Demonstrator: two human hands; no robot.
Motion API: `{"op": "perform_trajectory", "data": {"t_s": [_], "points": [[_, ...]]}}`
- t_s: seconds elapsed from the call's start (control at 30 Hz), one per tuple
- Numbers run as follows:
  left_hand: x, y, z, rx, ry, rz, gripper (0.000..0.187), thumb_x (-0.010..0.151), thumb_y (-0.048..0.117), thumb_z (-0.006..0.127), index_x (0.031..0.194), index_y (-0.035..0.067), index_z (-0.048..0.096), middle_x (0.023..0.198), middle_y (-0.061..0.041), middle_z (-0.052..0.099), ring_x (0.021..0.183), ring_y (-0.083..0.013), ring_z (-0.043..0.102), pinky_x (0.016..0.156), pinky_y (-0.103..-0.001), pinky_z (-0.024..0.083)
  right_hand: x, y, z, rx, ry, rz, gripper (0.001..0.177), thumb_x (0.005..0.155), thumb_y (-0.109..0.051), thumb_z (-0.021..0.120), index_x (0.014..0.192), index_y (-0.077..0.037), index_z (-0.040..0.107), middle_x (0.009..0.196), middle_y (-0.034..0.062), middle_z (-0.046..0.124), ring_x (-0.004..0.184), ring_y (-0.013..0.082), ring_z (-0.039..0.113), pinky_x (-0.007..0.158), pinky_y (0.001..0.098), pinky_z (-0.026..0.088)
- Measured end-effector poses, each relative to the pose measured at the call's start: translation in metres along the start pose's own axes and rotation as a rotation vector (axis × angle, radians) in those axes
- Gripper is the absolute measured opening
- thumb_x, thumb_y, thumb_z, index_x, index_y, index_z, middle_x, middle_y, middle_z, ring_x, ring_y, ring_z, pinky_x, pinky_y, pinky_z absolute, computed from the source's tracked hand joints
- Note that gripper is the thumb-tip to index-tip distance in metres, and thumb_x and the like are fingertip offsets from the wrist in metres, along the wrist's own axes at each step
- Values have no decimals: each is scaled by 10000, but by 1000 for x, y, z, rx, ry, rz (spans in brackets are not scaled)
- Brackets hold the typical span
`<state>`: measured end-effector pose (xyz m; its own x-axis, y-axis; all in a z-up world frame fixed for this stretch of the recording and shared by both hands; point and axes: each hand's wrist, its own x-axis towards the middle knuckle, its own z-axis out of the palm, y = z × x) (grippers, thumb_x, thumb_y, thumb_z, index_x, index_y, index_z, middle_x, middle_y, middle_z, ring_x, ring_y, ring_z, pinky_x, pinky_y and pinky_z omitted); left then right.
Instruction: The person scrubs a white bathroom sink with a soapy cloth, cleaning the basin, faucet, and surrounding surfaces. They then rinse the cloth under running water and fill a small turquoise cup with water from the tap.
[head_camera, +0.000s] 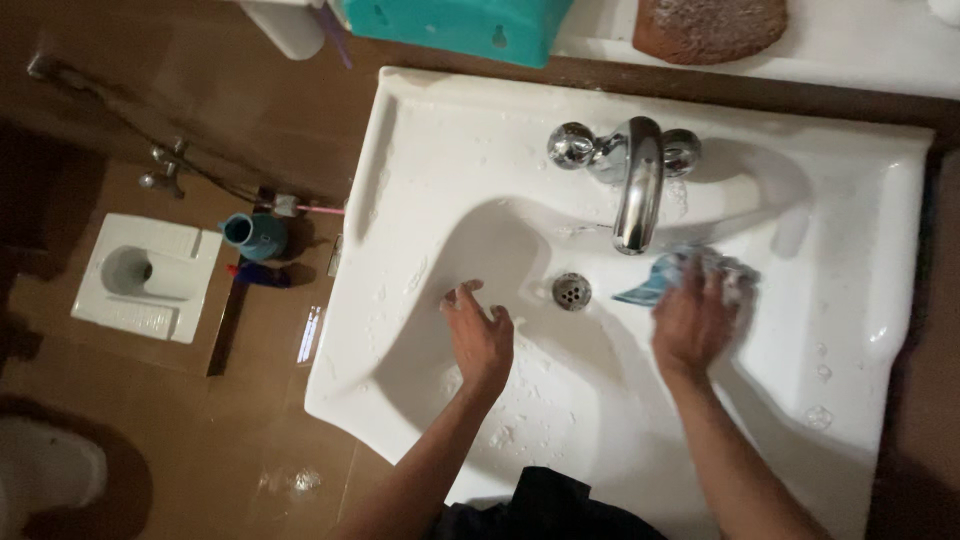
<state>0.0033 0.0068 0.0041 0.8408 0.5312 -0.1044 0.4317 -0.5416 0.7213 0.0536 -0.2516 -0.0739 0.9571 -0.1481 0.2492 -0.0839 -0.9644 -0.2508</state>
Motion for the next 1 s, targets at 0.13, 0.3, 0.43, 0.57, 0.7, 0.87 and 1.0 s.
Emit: {"op": "perform_trajectory", "data": {"t_s": [0.13, 0.3, 0.43, 0.57, 0.7, 0.87, 1.0], "points": [[2, 1, 0, -39, -63, -80, 464, 845, 40, 615, 1293, 78, 501, 1313, -237, 471, 961, -385, 628, 865, -483, 506, -2, 7, -5, -196, -234, -104, 607, 1072, -403, 491, 1528, -4, 443, 1389, 166, 554, 1348, 325, 527, 1210, 605, 332], [4, -2, 6, -16, -5, 17, 469, 835, 31, 635, 1287, 71, 514, 1285, -256, 477, 1057, -414, 580, 873, -490, 496, -12, -55, 1, 72, -469, -84, 873, 909, -574, 612, 1492, 40, 398, 1538, 332, 323, 1338, 502, 414, 1030, 642, 417], [7, -4, 5, 33, 20, 80, 481, 835, 28, 659, 1294, 64, 518, 1278, -272, 479, 1148, -451, 532, 923, -513, 465, -19, -102, -2, 80, -555, -212, 643, 917, -442, 662, 1395, -28, 549, 1492, 277, 406, 1284, 510, 509, 993, 586, 507], [8, -3, -1, 14, -30, -44, 458, 860, 47, 627, 1298, 77, 500, 1359, -262, 449, 1176, -442, 538, 922, -500, 492, -12, -112, 4, 63, -647, -275, 426, 978, -362, 641, 1155, 25, 666, 1488, 254, 450, 1205, 435, 604, 926, 512, 576], [10, 2, -3, 49, -68, -70, 452, 879, 49, 602, 1315, 86, 489, 1372, -243, 451, 1183, -409, 553, 912, -483, 512, 4, -83, 10, 100, -653, -408, 261, 952, -288, 641, 992, -51, 746, 1464, 194, 467, 1190, 395, 608, 945, 498, 558], [16, -3, -2, 51, -51, -76, 464, 880, 62, 618, 1326, 85, 493, 1342, -251, 454, 1083, -401, 585, 882, -497, 504, 35, -64, 16, -6, -761, -582, 395, 975, -378, 648, 1237, -83, 681, 1371, 170, 510, 1138, 399, 618, 903, 497, 561], [8, -11, 6, 51, 83, 218, 457, 877, 22, 621, 1318, 52, 507, 1265, -230, 509, 1053, -404, 576, 868, -504, 496, 67, -63, 18, -383, -645, -1175, 254, 983, -264, 633, 1178, -126, 719, 1326, 88, 528, 1204, 307, 585, 856, 459, 553]]}}
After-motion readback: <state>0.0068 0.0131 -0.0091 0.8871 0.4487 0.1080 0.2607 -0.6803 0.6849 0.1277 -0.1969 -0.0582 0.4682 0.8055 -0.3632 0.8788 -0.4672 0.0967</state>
